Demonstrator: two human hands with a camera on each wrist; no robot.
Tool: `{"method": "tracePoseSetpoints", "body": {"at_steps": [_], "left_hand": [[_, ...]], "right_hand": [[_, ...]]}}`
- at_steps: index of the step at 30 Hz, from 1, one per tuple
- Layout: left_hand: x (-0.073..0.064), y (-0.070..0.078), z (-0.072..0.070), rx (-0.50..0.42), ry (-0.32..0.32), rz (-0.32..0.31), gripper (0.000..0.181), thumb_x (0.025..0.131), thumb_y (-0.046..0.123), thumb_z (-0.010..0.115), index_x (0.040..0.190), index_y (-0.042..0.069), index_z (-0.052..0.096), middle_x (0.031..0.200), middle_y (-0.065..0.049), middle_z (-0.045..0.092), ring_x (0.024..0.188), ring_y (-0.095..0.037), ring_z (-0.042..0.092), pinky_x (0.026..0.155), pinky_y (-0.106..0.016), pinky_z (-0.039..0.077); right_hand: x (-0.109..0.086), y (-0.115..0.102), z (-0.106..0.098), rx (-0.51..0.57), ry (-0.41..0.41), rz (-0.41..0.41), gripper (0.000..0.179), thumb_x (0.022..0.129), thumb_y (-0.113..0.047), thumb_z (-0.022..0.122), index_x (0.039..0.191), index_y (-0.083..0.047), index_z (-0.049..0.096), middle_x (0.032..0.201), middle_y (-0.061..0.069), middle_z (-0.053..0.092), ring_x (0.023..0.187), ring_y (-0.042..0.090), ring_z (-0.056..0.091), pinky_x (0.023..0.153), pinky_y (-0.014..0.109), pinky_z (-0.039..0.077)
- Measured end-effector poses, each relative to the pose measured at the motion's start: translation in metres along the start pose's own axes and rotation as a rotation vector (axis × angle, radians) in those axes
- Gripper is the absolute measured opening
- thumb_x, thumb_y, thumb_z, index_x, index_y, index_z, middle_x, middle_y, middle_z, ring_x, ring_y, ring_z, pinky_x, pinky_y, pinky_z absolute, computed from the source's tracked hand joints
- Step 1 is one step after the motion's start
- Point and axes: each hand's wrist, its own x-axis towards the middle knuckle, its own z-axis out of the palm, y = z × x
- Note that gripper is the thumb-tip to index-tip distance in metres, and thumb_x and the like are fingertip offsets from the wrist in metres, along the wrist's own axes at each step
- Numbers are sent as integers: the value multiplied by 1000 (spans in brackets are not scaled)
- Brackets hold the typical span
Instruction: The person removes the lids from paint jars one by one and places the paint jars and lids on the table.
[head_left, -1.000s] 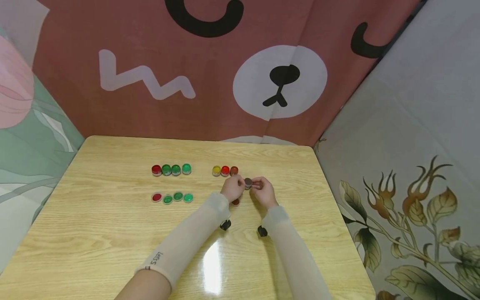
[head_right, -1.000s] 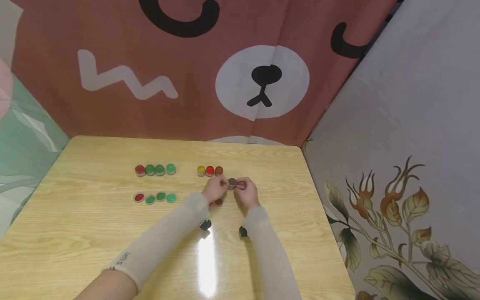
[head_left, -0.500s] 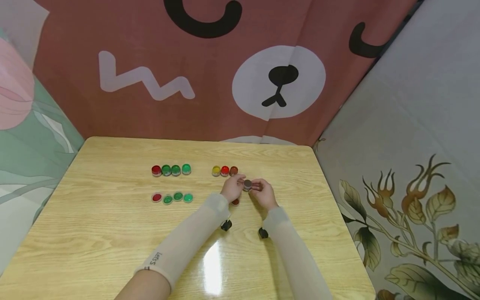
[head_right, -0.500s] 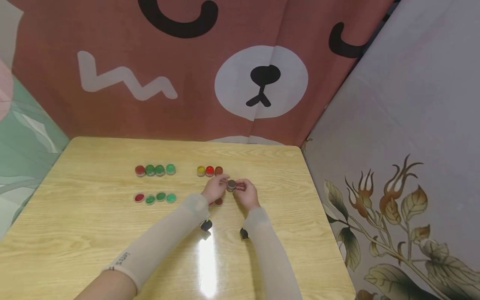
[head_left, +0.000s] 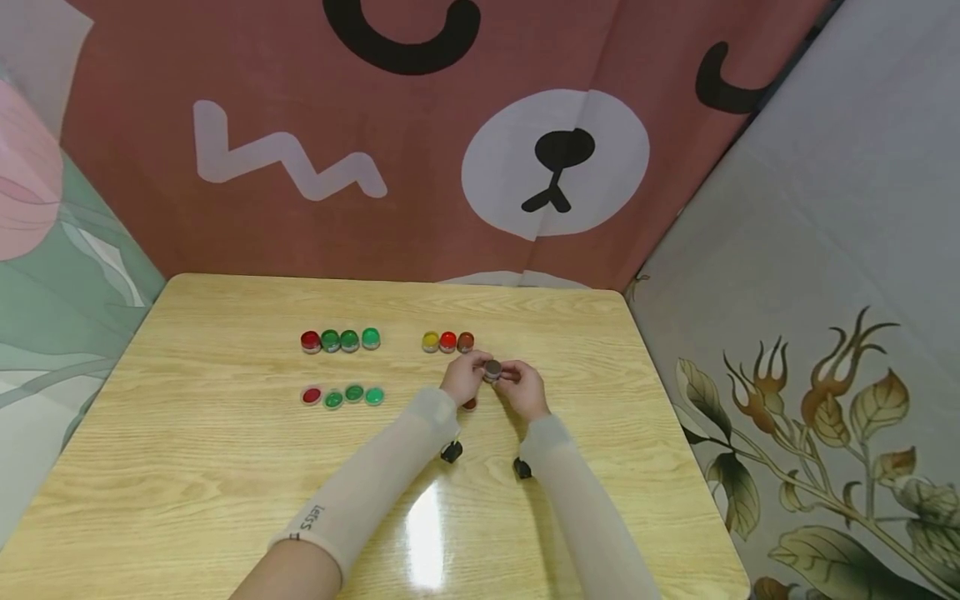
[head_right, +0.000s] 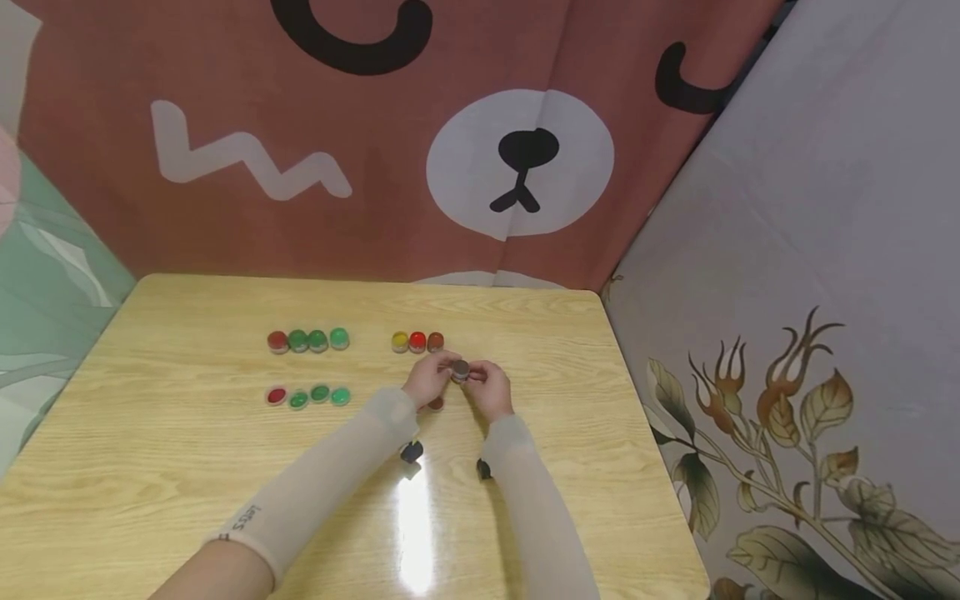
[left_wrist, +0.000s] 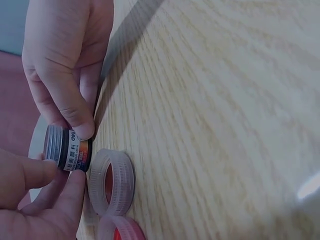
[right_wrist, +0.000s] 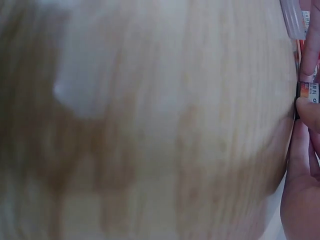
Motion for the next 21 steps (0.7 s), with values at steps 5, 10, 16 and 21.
{"method": "tracePoseSetpoints", "body": {"at_steps": [5, 10, 16, 21], "left_hand": [[2, -2, -1, 10, -2, -10, 30, 98, -7, 56, 126, -1, 66, 124, -20, 68, 118, -35, 63, 103, -45, 50], [1, 0, -5, 45, -27, -22, 28, 99, -6, 57, 125, 0, 66, 122, -17, 69, 111, -32, 66, 98, -43, 53], [2, 4, -7, 87, -63, -49, 29, 99, -3, 58, 127, 2, 66, 120, -15, 69, 95, -23, 66, 86, -34, 56], [2, 4, -8, 87, -82, -64, 28, 100, -1, 59, 127, 3, 65, 121, -14, 69, 97, -23, 67, 83, -31, 57]], "right_hand": [[1, 0, 1, -5, 2, -16, 26, 87, 11, 72, 113, 8, 69, 105, 21, 70, 101, 33, 68, 84, 31, 59], [0, -1, 0, -9, -8, -13, 25, 88, 10, 72, 113, 8, 69, 106, 21, 70, 101, 33, 67, 84, 30, 59], [1, 0, -2, -13, -18, -10, 26, 88, 9, 73, 114, 7, 70, 108, 20, 70, 102, 32, 67, 85, 30, 59], [2, 2, -4, -17, -23, -19, 27, 87, 9, 73, 114, 7, 70, 109, 20, 70, 102, 31, 68, 86, 30, 59]]}}
